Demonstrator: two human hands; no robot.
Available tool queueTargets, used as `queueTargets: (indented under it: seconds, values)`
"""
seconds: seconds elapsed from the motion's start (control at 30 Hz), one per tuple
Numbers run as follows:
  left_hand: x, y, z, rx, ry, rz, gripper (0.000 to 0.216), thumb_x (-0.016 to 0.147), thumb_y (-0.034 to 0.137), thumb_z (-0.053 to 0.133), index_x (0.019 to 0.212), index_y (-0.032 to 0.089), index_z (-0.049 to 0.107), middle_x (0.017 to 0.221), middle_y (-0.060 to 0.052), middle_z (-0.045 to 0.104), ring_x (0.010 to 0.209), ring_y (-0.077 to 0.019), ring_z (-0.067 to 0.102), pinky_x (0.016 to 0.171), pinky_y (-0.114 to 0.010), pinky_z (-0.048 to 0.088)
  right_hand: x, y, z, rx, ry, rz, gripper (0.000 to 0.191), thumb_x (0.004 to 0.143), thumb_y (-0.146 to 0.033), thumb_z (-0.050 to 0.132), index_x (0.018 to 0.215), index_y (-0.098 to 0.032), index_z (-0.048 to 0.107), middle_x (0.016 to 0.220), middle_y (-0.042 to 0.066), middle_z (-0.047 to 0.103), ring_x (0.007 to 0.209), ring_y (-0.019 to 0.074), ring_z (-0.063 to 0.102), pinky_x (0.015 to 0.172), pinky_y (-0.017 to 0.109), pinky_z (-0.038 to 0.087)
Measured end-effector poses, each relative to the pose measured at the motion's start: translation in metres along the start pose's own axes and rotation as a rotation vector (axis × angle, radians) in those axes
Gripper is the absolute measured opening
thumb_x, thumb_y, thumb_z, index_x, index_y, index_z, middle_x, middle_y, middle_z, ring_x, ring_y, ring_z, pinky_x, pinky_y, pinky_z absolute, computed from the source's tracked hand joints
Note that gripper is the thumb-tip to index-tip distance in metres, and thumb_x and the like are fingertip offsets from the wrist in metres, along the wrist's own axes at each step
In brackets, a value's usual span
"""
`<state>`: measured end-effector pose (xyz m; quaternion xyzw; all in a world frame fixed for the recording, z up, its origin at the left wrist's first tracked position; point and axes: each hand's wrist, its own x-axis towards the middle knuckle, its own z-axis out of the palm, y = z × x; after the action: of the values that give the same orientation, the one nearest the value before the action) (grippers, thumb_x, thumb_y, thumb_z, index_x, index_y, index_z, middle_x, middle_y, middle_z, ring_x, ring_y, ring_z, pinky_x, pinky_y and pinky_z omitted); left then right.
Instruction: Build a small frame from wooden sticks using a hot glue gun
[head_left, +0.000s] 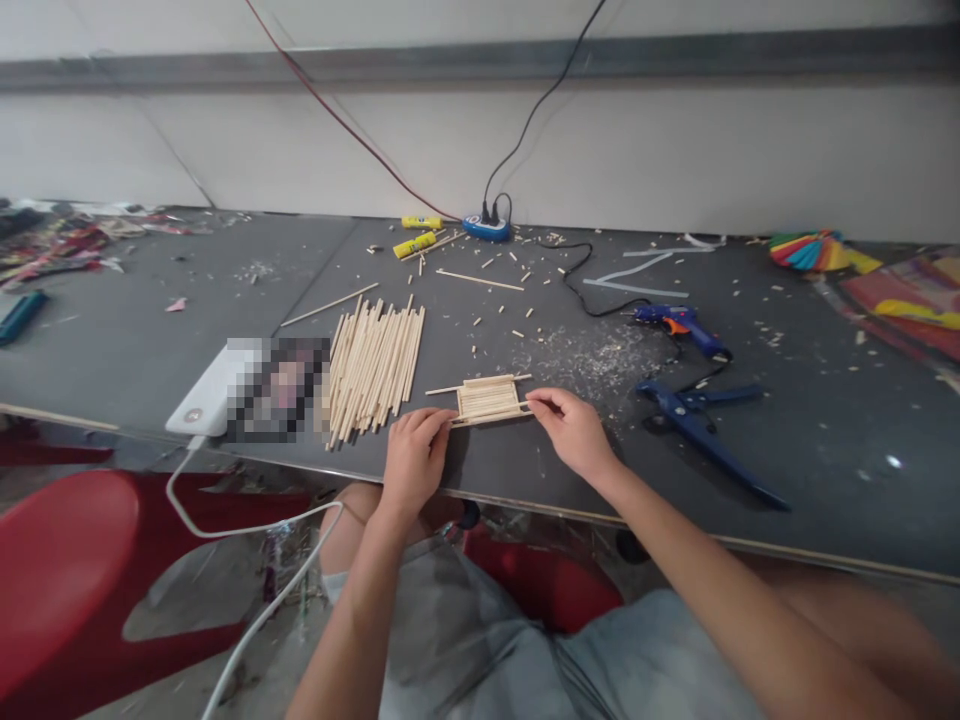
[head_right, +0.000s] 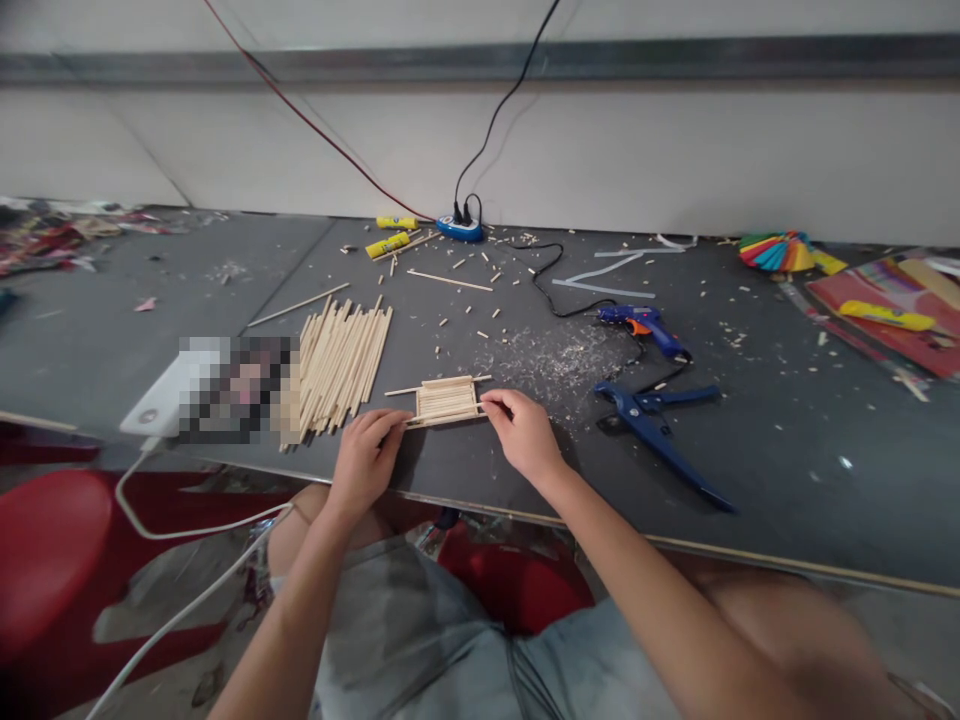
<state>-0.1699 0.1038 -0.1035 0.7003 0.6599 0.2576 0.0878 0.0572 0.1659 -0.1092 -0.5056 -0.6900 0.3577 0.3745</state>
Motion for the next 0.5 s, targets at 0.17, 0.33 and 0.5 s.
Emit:
queueTargets:
  seconds: [0.17, 0.33, 0.5]
  values:
    - [-0.002, 0.001, -0.001, 0.007, 0.017, 0.012, 0.028, 0.092, 0.025, 0.038, 0.104, 0.021, 0.063, 0.100, -0.006, 0.065, 0.095, -0.0199, 0.055, 0.084, -0.034, 0.040, -0.008, -0.001, 0.000, -0.040, -0.001, -0.027, 0.022, 0.086, -0.032, 0.050, 0.095, -0.020, 0.067, 0.094, 0.007, 0.069, 0.084, 0.0205, 0.063, 0.075, 0.033, 0.048]
    - [-0.003, 0.003, 0.000, 0.010, 0.029, 0.017, 0.027, 0.091, 0.025, 0.039, 0.103, 0.021, 0.063, 0.101, -0.007, 0.066, 0.094, -0.0203, 0.055, 0.085, -0.036, 0.039, -0.014, 0.001, 0.001, -0.088, 0.010, -0.061, 0.023, 0.086, -0.029, 0.048, 0.097, -0.020, 0.066, 0.095, 0.008, 0.068, 0.087, 0.0215, 0.061, 0.078, 0.035, 0.047]
    - [-0.003, 0.004, 0.001, 0.006, 0.046, 0.014, 0.025, 0.090, 0.024, 0.041, 0.100, 0.020, 0.063, 0.098, -0.006, 0.066, 0.093, -0.0211, 0.055, 0.086, -0.036, 0.039, -0.013, 0.004, 0.003, -0.118, 0.020, -0.090, 0.022, 0.086, -0.028, 0.048, 0.096, -0.021, 0.066, 0.096, 0.008, 0.068, 0.088, 0.0215, 0.061, 0.079, 0.034, 0.046]
